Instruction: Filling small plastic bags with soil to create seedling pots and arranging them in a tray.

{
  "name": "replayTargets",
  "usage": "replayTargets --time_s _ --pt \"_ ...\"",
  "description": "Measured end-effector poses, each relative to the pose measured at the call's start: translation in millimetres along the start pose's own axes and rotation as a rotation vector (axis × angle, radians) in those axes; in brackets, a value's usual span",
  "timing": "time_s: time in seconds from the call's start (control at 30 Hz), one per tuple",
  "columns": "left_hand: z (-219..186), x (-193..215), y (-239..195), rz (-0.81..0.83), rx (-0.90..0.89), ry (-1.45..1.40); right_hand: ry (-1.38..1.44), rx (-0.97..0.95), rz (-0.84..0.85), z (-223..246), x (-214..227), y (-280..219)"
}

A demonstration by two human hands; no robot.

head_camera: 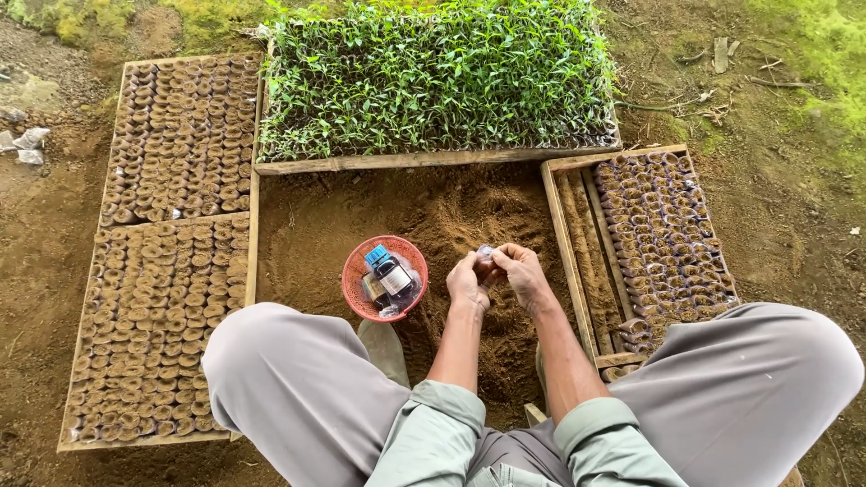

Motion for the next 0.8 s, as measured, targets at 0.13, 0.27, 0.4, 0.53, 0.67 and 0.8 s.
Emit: replayTargets --time_s 0.13,0.27,0.4,0.53,0.67,0.8 --pt "0 -3 -5 0.017 -0.027 0.012 0.044 0.006 -0.020 2 0 1" --pt "2 2 14 0.032 -0.013 0.005 0.069 0.021 -0.044 7 -7 0" --pt "-7 4 12 0.035 0.036 0.003 0.066 0.062 -0.104 4 -8 3" --pt "-17 4 -5 0.024 0.047 -0.008 -0.024 0.130 -0.102 3 -2 3" --pt "-24 10 -10 0.000 0.031 0.026 -0.102 0.195 -0.008 26 -10 -4" --pt "-23 12 -11 -0.033 -0.017 0.097 -0.142 0.240 0.059 22 -19 -3"
Point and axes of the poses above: each hand's wrist, its own y-axis towards the middle knuckle, its own x-axis out of the back of the hand, z = x × y, the point moved 1 cm from there along y, towards the middle knuckle, and after that the axes turned 15 degrees about x, right-handed, at the moved point
